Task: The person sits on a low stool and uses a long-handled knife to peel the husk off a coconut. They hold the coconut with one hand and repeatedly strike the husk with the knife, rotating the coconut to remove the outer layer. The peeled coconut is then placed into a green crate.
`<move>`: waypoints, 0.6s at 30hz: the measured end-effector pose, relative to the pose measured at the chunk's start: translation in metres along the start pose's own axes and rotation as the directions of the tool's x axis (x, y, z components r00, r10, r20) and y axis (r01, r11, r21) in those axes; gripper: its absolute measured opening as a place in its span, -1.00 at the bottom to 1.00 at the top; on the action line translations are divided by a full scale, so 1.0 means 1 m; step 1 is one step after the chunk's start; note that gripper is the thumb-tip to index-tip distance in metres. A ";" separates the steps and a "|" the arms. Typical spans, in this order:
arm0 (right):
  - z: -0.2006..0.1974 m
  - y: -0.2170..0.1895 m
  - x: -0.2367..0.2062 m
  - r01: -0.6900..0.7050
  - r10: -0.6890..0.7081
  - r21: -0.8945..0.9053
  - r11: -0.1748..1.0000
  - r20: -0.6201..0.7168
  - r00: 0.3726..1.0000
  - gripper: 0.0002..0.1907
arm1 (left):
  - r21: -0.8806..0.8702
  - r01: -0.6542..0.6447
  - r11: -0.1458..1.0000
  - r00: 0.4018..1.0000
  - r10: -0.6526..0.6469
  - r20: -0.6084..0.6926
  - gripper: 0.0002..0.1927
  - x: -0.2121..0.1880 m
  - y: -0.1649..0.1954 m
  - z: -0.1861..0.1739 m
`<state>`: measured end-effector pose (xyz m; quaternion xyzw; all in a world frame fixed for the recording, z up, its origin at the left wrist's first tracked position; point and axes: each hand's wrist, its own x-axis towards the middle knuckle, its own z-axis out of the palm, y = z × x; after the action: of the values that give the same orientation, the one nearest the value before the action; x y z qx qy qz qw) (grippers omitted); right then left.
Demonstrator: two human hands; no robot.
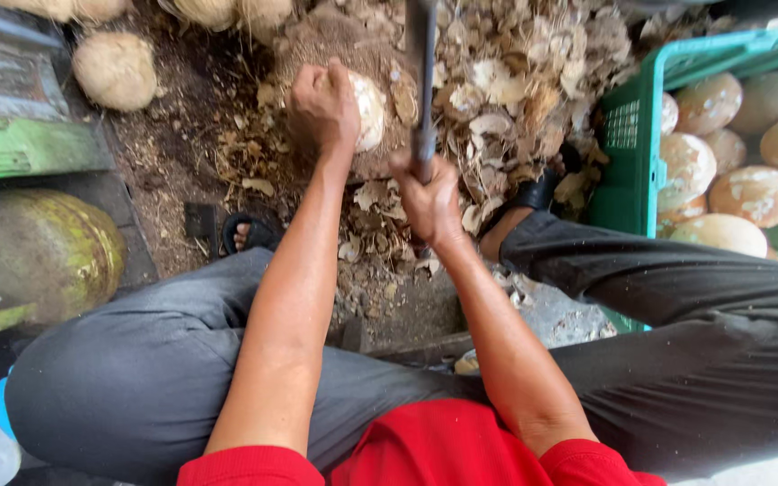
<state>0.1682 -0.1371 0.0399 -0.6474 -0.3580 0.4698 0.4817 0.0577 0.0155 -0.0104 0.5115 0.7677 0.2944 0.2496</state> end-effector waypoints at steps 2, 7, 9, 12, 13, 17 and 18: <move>0.003 0.003 0.004 -0.297 0.328 -0.219 0.929 0.122 0.937 -0.69 | -0.014 0.031 0.999 1.000 -0.031 0.004 -0.66 0.002 0.000 0.002; -0.008 0.006 0.001 -0.255 0.299 -0.307 0.917 0.106 0.948 -0.67 | -0.019 -0.065 0.998 0.997 0.064 -0.050 -0.65 0.002 0.001 0.001; -0.010 0.006 -0.001 -0.252 0.277 -0.196 0.948 0.111 0.954 -0.60 | 0.002 0.051 0.999 0.997 -0.051 0.051 -0.64 0.001 0.001 -0.001; -0.004 0.004 -0.001 -0.016 0.018 -0.123 0.992 0.012 1.000 -0.62 | -0.042 -0.020 0.999 1.000 0.020 -0.008 -0.66 0.000 0.002 -0.004; -0.001 0.003 0.002 -0.161 0.175 -0.182 0.970 0.066 0.982 -0.64 | -0.049 0.007 0.999 1.000 -0.007 0.004 -0.67 0.001 0.003 -0.005; 0.002 -0.002 0.004 -0.415 0.486 -0.354 0.838 0.137 0.863 -0.83 | 0.040 0.048 0.998 0.999 -0.048 0.015 -0.68 0.000 0.007 -0.005; -0.001 -0.002 0.003 -0.397 0.474 -0.377 0.837 0.138 0.870 -0.89 | 0.077 0.037 0.996 0.999 -0.037 -0.003 -0.68 -0.001 0.007 -0.005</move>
<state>0.1697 -0.1342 0.0412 -0.7271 -0.3274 0.5695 0.1995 0.0587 0.0160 -0.0019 0.5061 0.7881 0.2603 0.2343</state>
